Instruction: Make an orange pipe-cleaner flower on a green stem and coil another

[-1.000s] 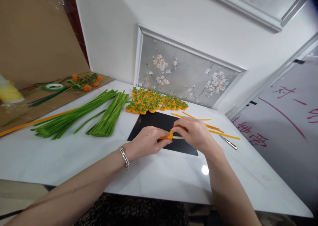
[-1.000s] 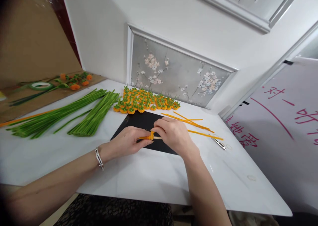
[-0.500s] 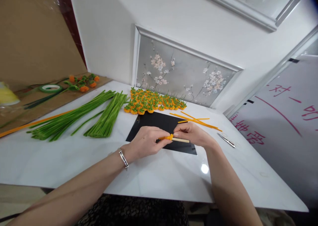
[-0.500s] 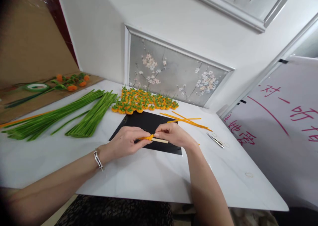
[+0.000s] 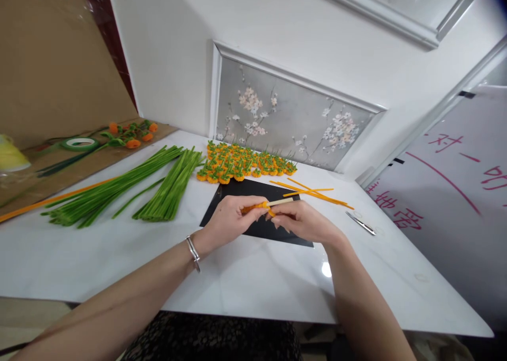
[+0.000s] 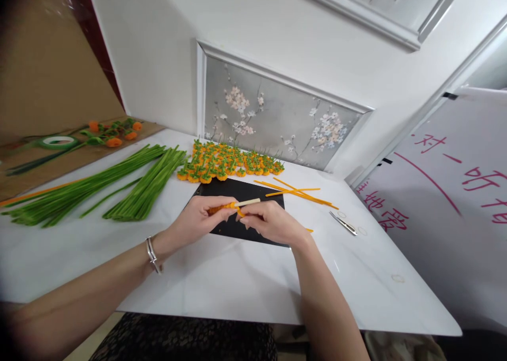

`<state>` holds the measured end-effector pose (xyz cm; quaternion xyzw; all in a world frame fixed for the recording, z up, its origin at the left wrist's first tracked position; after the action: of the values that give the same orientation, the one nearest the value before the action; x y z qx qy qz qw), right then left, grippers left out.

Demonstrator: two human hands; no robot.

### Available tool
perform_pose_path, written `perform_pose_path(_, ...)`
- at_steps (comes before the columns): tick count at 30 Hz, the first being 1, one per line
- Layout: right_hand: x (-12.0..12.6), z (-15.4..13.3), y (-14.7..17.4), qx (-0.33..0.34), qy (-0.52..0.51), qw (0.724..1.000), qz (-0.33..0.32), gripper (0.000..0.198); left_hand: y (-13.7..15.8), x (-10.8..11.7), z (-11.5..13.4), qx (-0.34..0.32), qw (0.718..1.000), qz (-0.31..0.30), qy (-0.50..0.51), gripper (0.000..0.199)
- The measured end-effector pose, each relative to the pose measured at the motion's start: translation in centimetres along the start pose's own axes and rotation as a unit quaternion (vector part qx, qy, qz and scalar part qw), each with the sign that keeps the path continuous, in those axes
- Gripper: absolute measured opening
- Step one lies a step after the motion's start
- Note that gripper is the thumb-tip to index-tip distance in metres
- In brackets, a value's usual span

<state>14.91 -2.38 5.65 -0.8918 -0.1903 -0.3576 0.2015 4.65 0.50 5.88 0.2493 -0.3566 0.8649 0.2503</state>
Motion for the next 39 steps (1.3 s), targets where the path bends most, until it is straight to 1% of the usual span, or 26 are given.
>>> perform_pose_path(4,0.2,-1.1,0.3,0.009,0.086,0.996,0.008,0.015,0.0,-0.3,-0.8,0.011,1.000,-0.011,0.000,0.025)
perform_pose_path(7,0.5,-2.1,0.6,0.024,0.183,0.982,0.037,0.018,0.0,-0.7,-1.4,0.026,0.999,-0.031,-0.022,0.023)
perform_pose_path(10,0.7,-2.9,1.0,0.025,0.312,0.947,0.075,0.019,0.0,-1.0,-1.9,0.042,0.997,-0.047,-0.045,0.018)
perform_pose_path(12,0.7,-3.5,1.1,0.028,0.380,0.919,0.098,0.017,0.0,-1.2,-1.7,0.037,0.996,-0.063,-0.060,0.016)
perform_pose_path(14,0.8,-4.4,1.1,0.050,0.414,0.900,0.124,0.019,0.1,-1.6,-1.2,0.012,0.993,-0.086,-0.074,0.017)
perform_pose_path(16,1.1,-5.2,1.0,0.078,0.417,0.892,0.153,0.022,0.2,-2.0,-0.7,-0.015,0.989,-0.113,-0.091,0.018)
perform_pose_path(17,1.3,-5.5,0.9,0.088,0.410,0.893,0.165,0.023,0.3,-2.1,-0.5,-0.023,0.987,-0.123,-0.103,0.018)
perform_pose_path(19,1.8,-5.5,0.7,0.095,0.379,0.903,0.177,0.023,0.4,-2.1,-0.3,-0.034,0.982,-0.129,-0.131,0.013)
perform_pose_path(20,2.0,-5.3,0.6,0.093,0.359,0.912,0.177,0.022,0.4,-2.0,-0.3,-0.037,0.981,-0.123,-0.146,0.012)
perform_pose_path(23,2.3,-4.6,0.3,0.082,0.302,0.935,0.167,0.021,0.4,-1.3,0.0,-0.043,0.978,-0.088,-0.184,0.023)
perform_pose_path(26,2.4,-4.1,0.2,0.076,0.268,0.947,0.161,0.021,0.4,-1.1,0.4,-0.054,0.976,-0.060,-0.203,0.018)
perform_pose_path(29,2.3,-3.8,0.1,0.068,0.247,0.954,0.154,0.021,0.4,-1.0,0.7,-0.074,0.972,-0.037,-0.222,0.017)
perform_pose_path(32,2.4,-3.8,0.1,0.060,0.231,0.958,0.157,0.020,0.5,-0.9,1.0,-0.091,0.967,-0.023,-0.235,0.020)
perform_pose_path(36,2.4,-4.0,0.2,0.062,0.218,0.960,0.162,0.019,0.6,-0.7,1.2,-0.097,0.966,-0.007,-0.241,0.025)
perform_pose_path(39,2.4,-4.0,0.2,0.060,0.212,0.963,0.155,0.019,0.6,-0.6,1.3,-0.098,0.963,0.001,-0.250,0.026)
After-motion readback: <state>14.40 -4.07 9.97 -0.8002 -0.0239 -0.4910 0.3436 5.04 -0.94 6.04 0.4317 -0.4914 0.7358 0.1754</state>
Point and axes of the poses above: each hand's wrist, its own y-axis away from the middle knuckle, its own x-axis out of the back of the hand, z = x × y, the point moved 9 cm from there along -y, towards the middle knuckle, and after that the axes turned 7 degrees about -y, right-handed, at the moved point
